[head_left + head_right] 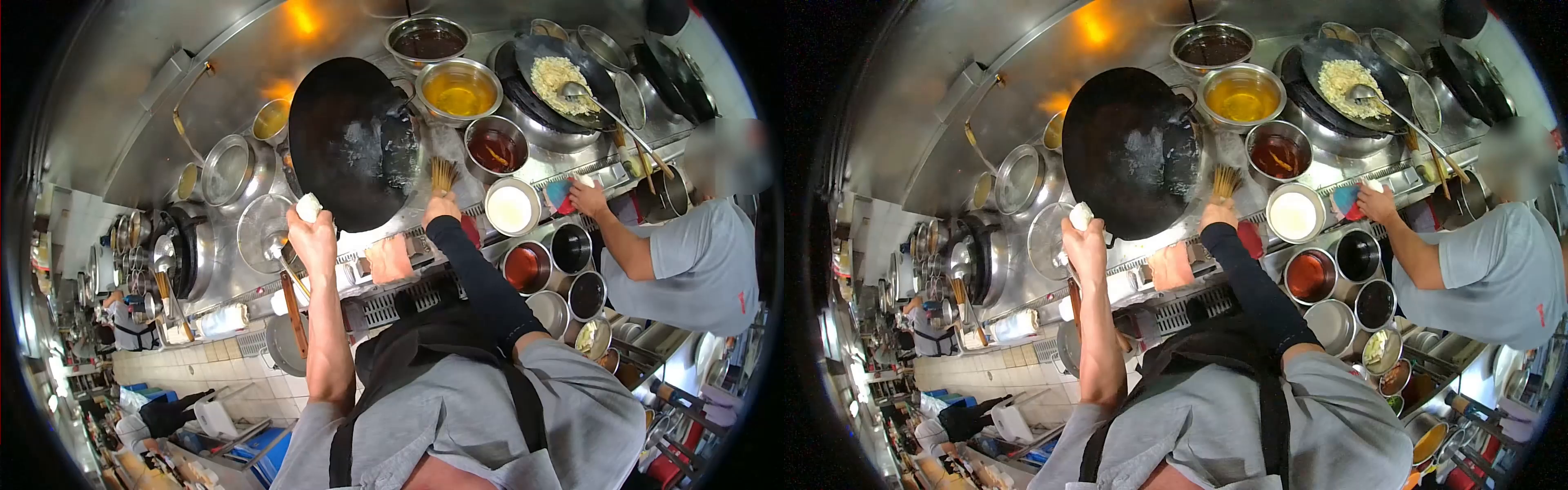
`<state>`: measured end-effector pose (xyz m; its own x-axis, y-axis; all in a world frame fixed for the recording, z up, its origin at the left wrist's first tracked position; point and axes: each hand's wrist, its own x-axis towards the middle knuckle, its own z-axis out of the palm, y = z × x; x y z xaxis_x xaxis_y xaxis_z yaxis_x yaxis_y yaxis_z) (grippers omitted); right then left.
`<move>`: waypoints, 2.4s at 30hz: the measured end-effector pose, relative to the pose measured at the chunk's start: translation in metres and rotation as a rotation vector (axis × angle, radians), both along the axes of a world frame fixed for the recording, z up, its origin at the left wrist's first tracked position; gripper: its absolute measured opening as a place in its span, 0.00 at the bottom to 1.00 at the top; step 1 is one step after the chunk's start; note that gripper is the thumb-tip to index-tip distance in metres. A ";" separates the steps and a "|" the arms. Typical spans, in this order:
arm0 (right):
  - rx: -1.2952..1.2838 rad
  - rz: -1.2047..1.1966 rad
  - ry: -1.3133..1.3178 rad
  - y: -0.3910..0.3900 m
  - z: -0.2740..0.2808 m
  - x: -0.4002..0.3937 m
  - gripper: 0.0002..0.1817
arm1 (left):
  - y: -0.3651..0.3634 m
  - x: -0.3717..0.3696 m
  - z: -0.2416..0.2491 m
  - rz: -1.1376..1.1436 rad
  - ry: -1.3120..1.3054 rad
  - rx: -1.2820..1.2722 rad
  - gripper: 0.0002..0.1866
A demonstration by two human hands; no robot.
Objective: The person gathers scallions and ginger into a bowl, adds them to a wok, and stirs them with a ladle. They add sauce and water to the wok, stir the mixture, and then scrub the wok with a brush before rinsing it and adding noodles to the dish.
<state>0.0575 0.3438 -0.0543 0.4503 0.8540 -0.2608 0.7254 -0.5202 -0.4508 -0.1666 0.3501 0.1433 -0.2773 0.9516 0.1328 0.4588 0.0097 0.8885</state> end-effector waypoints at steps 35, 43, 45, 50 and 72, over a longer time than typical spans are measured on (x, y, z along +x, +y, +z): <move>-0.190 -0.220 1.178 -0.118 -0.024 -0.068 0.21 | 0.026 -0.028 -0.218 0.026 -0.595 -0.657 0.23; 0.000 -0.444 2.052 -0.091 -0.077 -0.226 0.29 | -0.109 -0.105 -0.191 -0.229 0.221 0.091 0.37; -0.009 -0.298 2.033 -0.091 -0.004 -0.265 0.22 | -0.086 -0.146 -0.173 -0.067 0.326 0.126 0.34; -0.144 0.546 1.068 -0.103 0.007 -0.322 0.18 | -0.054 -0.262 -0.136 0.295 0.149 -0.054 0.27; 0.008 0.574 0.658 0.291 0.014 -0.453 0.15 | -0.478 -0.349 -0.316 0.991 -0.335 -0.971 0.27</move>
<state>-0.3958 0.6343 -0.0406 -0.2899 0.9055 -0.3100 0.4658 -0.1495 -0.8722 -0.5158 -0.1275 -0.1731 -0.7580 0.0232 -0.6519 -0.3239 0.8541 0.4070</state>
